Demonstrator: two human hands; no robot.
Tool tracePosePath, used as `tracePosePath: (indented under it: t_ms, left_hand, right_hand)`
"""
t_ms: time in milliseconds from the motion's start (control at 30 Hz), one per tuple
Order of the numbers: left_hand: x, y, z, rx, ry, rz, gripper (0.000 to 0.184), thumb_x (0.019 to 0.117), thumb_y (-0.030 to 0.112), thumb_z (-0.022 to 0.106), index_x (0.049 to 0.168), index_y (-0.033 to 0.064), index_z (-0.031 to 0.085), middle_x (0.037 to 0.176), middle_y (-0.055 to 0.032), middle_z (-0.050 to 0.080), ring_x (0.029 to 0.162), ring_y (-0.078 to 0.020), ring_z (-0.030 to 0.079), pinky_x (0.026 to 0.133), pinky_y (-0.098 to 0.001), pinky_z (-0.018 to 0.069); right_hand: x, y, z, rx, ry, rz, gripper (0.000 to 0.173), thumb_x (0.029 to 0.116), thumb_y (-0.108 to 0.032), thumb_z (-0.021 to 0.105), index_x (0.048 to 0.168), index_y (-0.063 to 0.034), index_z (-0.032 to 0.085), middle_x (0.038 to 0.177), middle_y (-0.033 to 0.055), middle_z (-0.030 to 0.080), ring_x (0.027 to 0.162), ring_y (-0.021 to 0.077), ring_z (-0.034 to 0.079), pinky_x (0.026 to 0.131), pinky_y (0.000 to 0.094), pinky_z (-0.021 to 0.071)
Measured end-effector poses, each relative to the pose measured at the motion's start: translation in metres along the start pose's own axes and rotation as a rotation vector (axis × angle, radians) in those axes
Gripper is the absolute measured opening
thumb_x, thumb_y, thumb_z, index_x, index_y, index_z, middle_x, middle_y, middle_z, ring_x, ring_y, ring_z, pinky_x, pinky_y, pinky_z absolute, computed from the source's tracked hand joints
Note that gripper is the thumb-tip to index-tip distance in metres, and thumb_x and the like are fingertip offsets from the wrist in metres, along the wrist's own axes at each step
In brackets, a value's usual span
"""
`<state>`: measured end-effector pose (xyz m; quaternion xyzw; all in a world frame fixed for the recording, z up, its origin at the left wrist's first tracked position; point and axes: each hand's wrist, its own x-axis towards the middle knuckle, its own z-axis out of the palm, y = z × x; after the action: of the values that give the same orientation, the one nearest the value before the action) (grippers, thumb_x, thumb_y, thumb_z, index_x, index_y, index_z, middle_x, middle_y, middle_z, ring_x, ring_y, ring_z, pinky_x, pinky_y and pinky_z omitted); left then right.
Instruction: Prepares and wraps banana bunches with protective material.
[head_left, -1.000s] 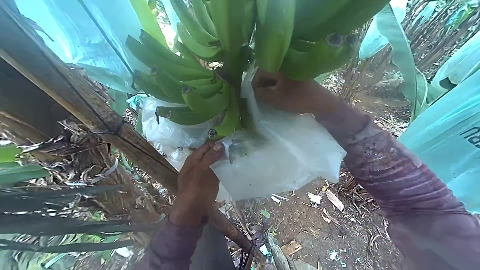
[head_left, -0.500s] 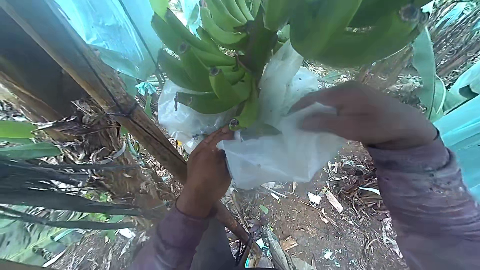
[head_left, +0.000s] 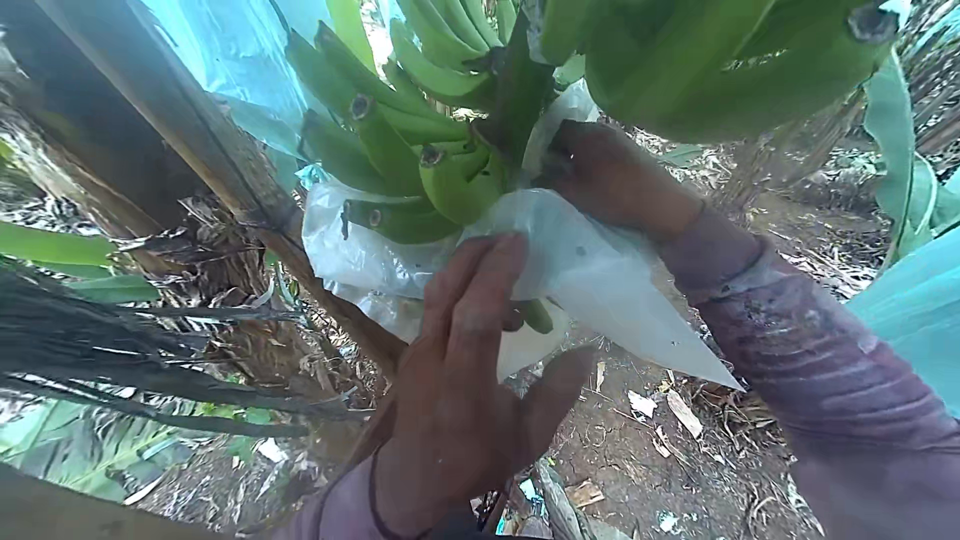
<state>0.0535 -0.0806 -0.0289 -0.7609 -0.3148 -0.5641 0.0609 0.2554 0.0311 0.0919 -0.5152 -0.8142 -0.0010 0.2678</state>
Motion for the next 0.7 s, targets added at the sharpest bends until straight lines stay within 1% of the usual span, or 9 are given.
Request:
tracePosePath:
  t_ms: [67, 133, 233, 300, 367, 500, 533, 600, 700]
  left_hand:
    - [0.009, -0.001, 0.002, 0.167, 0.03, 0.016, 0.069, 0.0925, 0.037, 0.074, 0.151, 0.0127, 0.045, 0.135, -0.0127, 0.057, 0.09, -0.0105, 0.065, 0.067, -0.0262, 0.0556]
    - [0.007, -0.009, 0.001, 0.261, 0.064, 0.091, 0.042, 0.0971, 0.027, 0.067, 0.136, 0.0131, 0.061, 0.12, -0.0081, 0.065, 0.094, -0.0121, 0.066, 0.073, -0.0282, 0.0554]
    - [-0.024, -0.019, 0.016, 0.158, 0.019, 0.245, 0.022, 0.0982, 0.021, 0.065, 0.119, 0.0157, 0.071, 0.107, -0.0055, 0.07, 0.09, -0.0163, 0.067, 0.078, -0.0316, 0.0555]
    - [-0.035, -0.015, 0.023, 0.143, -0.068, 0.292, 0.025, 0.098, 0.023, 0.064, 0.121, 0.0166, 0.071, 0.113, -0.0064, 0.071, 0.093, -0.0194, 0.067, 0.082, -0.0342, 0.0544]
    - [-0.027, -0.002, 0.017, 0.249, -0.097, 0.253, 0.031, 0.0985, 0.032, 0.066, 0.125, 0.0165, 0.068, 0.122, -0.0081, 0.068, 0.102, -0.0201, 0.066, 0.088, -0.0349, 0.0522]
    - [-0.003, 0.021, -0.006, 0.619, -0.286, 0.203, 0.07, 0.0983, 0.065, 0.05, 0.142, 0.0092, 0.056, 0.149, -0.0172, 0.053, 0.124, -0.0316, 0.059, 0.092, -0.0462, 0.0506]
    - [0.0, 0.019, -0.009, 0.703, -0.326, 0.198, 0.074, 0.0982, 0.068, 0.046, 0.14, 0.0079, 0.057, 0.151, -0.0184, 0.051, 0.122, -0.0338, 0.06, 0.088, -0.0486, 0.0504]
    - [0.003, 0.009, -0.01, 0.785, -0.354, 0.169, 0.067, 0.0963, 0.07, 0.046, 0.12, 0.0113, 0.067, 0.145, -0.0164, 0.056, 0.102, -0.0325, 0.066, 0.074, -0.05, 0.0488]
    - [0.007, 0.006, -0.005, 0.752, -0.395, 0.124, 0.061, 0.0941, 0.068, 0.052, 0.102, 0.0113, 0.071, 0.124, -0.0156, 0.065, 0.078, -0.0292, 0.066, 0.06, -0.0471, 0.0491]
  right_hand:
    - [-0.01, -0.019, -0.003, -0.066, -0.011, 0.097, 0.035, 0.0988, -0.026, 0.068, 0.126, -0.0051, 0.06, 0.122, 0.018, 0.064, 0.116, 0.0353, 0.062, 0.099, 0.0576, 0.0473]
    - [-0.008, 0.002, 0.014, -0.102, 0.189, -0.102, 0.03, 0.0925, -0.028, 0.071, 0.112, -0.0053, 0.066, 0.103, 0.0172, 0.067, 0.095, 0.0364, 0.066, 0.079, 0.0589, 0.0522]
    - [-0.023, 0.009, 0.016, -0.046, 0.235, -0.211, 0.024, 0.0924, -0.026, 0.073, 0.106, -0.0075, 0.067, 0.091, 0.0125, 0.067, 0.082, 0.0303, 0.066, 0.073, 0.0529, 0.0534]
    - [-0.035, 0.005, 0.012, 0.024, 0.207, -0.213, 0.02, 0.0946, -0.022, 0.074, 0.104, -0.0056, 0.066, 0.087, 0.0135, 0.064, 0.078, 0.0302, 0.063, 0.073, 0.051, 0.0523]
    - [-0.017, 0.014, 0.019, 0.067, 0.211, -0.29, 0.018, 0.0966, -0.026, 0.066, 0.098, -0.0081, 0.068, 0.077, 0.0071, 0.064, 0.07, 0.0227, 0.061, 0.065, 0.0463, 0.0503]
    - [-0.061, 0.015, 0.009, 0.374, 0.105, -0.285, 0.023, 0.1073, -0.027, 0.052, 0.102, -0.0118, 0.069, 0.079, -0.0012, 0.063, 0.069, 0.0053, 0.06, 0.064, 0.0249, 0.0512]
    - [-0.078, 0.012, 0.002, 0.457, 0.052, -0.27, 0.023, 0.1085, -0.026, 0.05, 0.108, -0.0116, 0.069, 0.086, 0.0001, 0.065, 0.075, 0.0056, 0.062, 0.068, 0.0233, 0.0533]
    - [-0.087, 0.003, -0.01, 0.517, -0.055, -0.282, 0.023, 0.1053, -0.027, 0.057, 0.12, -0.013, 0.067, 0.099, 0.002, 0.069, 0.083, 0.0087, 0.066, 0.072, 0.0246, 0.0566]
    - [-0.077, -0.005, -0.015, 0.383, -0.106, -0.355, 0.029, 0.0935, -0.028, 0.074, 0.117, -0.0126, 0.068, 0.101, 0.0027, 0.07, 0.086, 0.011, 0.068, 0.076, 0.0272, 0.0577]
